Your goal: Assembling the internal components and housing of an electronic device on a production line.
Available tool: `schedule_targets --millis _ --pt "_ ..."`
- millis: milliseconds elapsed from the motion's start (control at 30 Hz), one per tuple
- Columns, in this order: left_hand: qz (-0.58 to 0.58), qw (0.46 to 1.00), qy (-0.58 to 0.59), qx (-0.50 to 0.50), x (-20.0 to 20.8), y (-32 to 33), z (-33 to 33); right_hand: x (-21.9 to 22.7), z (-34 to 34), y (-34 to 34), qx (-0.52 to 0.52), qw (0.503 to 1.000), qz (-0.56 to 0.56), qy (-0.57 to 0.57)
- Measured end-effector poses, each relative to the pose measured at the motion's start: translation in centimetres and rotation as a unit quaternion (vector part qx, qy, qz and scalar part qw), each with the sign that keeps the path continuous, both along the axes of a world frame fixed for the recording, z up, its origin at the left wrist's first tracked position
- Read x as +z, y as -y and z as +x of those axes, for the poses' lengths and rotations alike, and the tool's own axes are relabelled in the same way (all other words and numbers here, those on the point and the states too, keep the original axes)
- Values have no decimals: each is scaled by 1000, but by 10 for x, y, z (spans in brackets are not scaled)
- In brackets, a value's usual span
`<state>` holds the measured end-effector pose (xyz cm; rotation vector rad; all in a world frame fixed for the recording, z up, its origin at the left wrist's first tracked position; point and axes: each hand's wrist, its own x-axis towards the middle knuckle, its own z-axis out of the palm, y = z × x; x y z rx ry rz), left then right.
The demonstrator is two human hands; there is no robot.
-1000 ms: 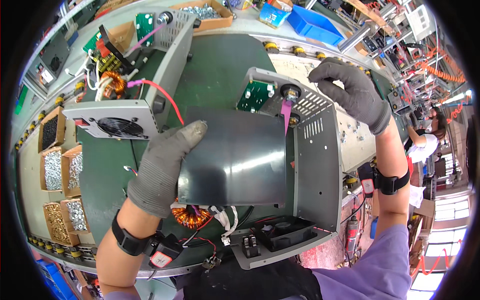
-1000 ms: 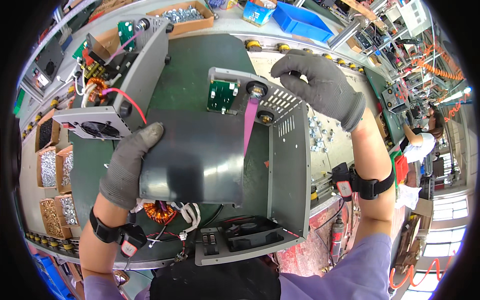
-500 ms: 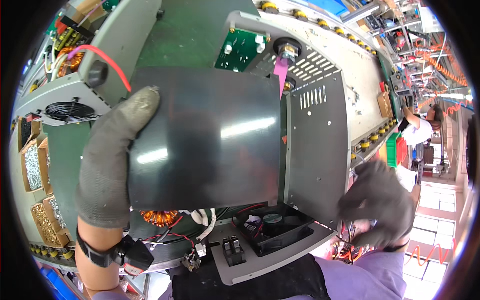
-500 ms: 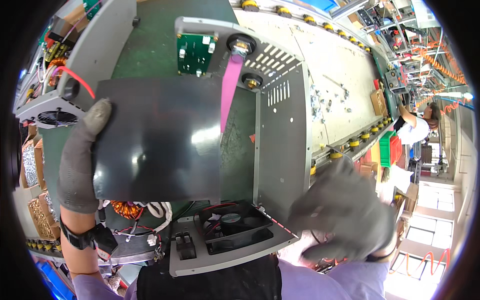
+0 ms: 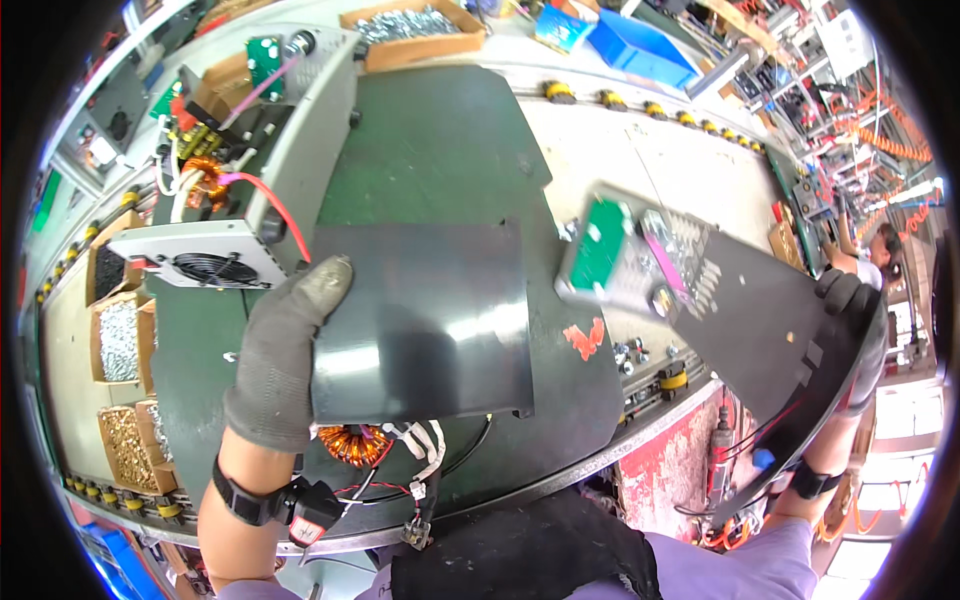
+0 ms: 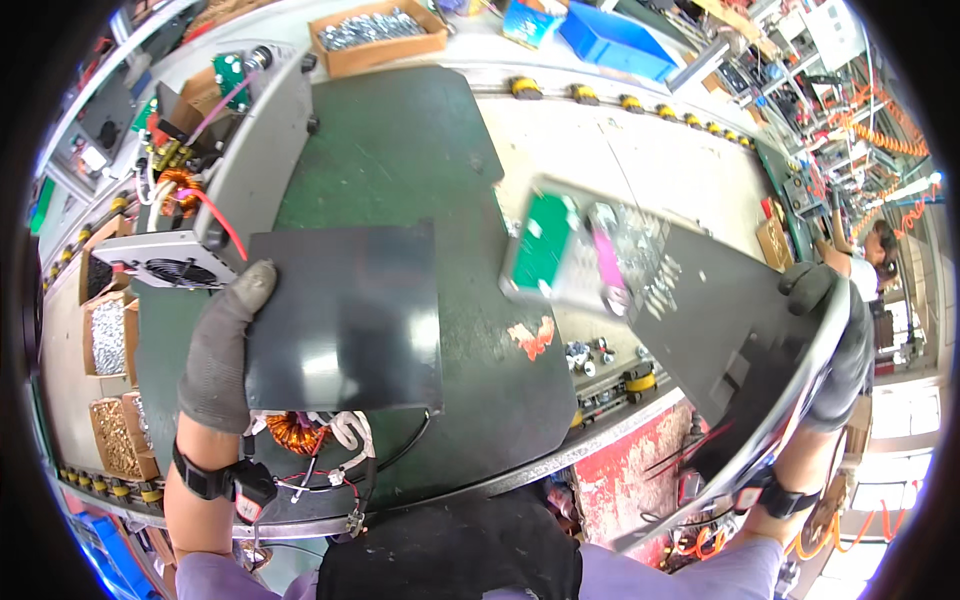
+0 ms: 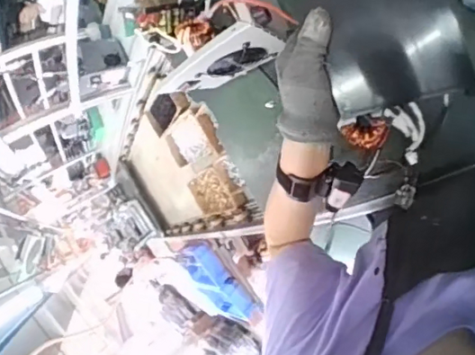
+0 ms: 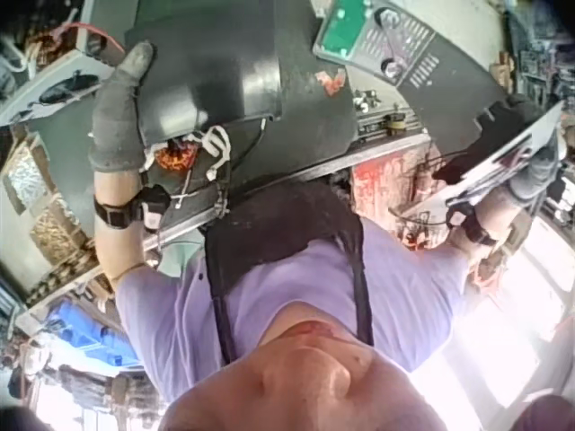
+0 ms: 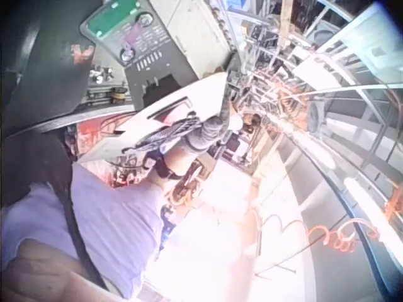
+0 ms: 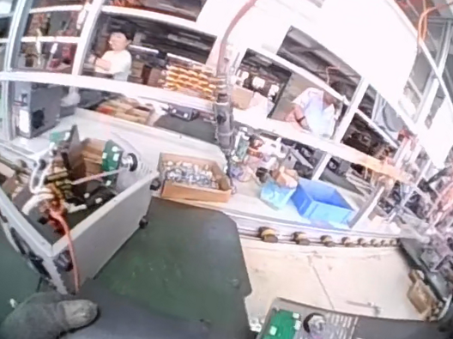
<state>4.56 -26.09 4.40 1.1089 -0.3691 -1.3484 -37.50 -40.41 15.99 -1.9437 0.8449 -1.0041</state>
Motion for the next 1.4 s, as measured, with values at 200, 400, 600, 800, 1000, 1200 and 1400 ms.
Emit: schedule_targets --millis 200,400,600,800,1000,1200,1400 --pt "-30 999 -18 -18 -2 -1 3 19 13 103 14 965 7 -261" --pt "-5 1000 -3 -7 -4 1 -5 -98 110 183 46 961 58 -266" --pt "60 995 74 26 -1 0 -5 -194 206 192 64 965 148 -206" --pt "54 998 32 30 0 4 -7 -174 181 167 161 831 533 4" --pt "40 998 -26 28 6 12 -7 -118 105 78 198 919 303 -156" --pt "-19 1000 -19 16 3 25 -17 -105 107 -33 87 922 378 -3" --pt "-8 997 71 -22 -14 40 -24 -125 121 -91 108 977 181 -39"
